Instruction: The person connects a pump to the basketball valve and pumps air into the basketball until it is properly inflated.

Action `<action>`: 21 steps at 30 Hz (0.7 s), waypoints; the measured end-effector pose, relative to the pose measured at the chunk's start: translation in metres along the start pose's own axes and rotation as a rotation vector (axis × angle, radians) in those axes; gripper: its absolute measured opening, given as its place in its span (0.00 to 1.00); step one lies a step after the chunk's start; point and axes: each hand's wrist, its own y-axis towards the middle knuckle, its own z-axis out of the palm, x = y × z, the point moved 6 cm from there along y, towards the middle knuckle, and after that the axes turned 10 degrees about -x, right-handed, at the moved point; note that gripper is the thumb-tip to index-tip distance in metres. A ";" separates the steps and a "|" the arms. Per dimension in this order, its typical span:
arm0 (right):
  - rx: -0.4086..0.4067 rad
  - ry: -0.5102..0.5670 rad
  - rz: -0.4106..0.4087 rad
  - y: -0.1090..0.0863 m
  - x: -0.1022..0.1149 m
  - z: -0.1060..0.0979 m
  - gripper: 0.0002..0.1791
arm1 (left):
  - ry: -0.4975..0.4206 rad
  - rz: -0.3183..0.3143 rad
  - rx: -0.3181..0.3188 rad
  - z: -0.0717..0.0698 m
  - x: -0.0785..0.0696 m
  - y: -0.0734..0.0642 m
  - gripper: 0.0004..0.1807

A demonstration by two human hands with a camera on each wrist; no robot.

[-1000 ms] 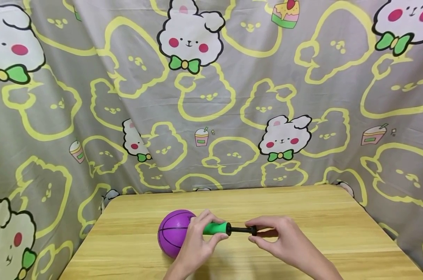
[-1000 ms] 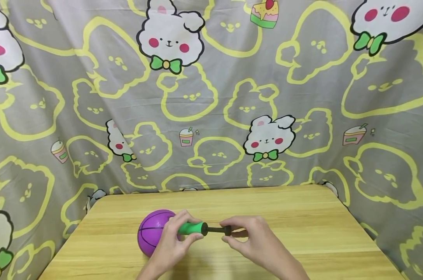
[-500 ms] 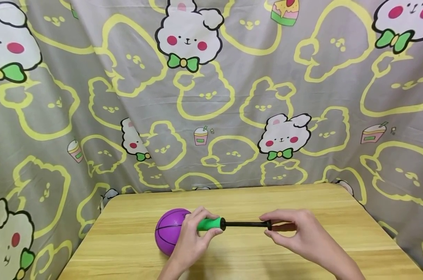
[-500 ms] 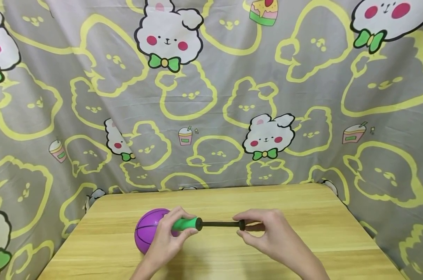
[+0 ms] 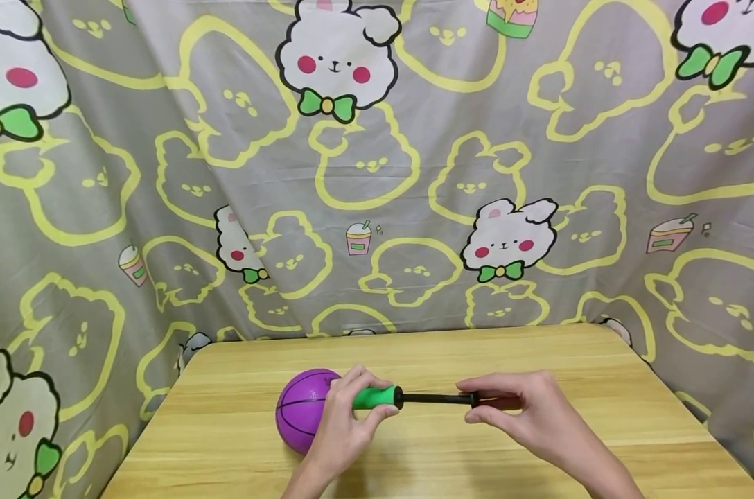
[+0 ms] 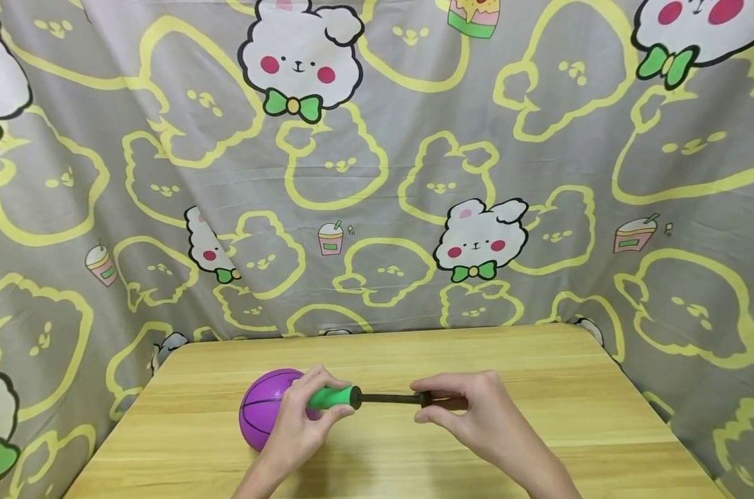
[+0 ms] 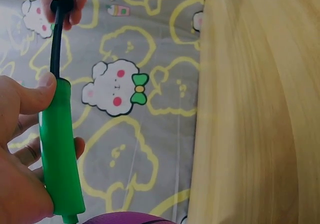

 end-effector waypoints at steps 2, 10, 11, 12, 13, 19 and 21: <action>0.000 0.008 -0.002 0.000 0.000 0.003 0.15 | -0.001 0.004 0.000 0.001 -0.002 -0.001 0.14; 0.012 0.026 0.007 -0.001 -0.003 0.017 0.13 | -0.013 -0.027 0.017 0.006 -0.004 -0.004 0.15; 0.010 0.024 0.005 -0.001 -0.003 0.018 0.13 | -0.015 -0.027 0.018 0.007 -0.004 -0.004 0.14; 0.010 0.022 0.006 -0.002 -0.003 0.020 0.13 | -0.017 -0.028 0.020 0.007 -0.004 -0.005 0.14; 0.009 0.019 0.007 -0.002 -0.004 0.022 0.13 | -0.017 -0.028 0.022 0.008 -0.004 -0.005 0.14; 0.007 0.014 0.015 -0.002 -0.007 0.030 0.13 | -0.016 -0.048 0.044 0.011 -0.005 -0.006 0.14; 0.004 0.020 0.020 -0.003 -0.008 0.033 0.13 | -0.020 -0.061 0.054 0.012 -0.006 -0.007 0.14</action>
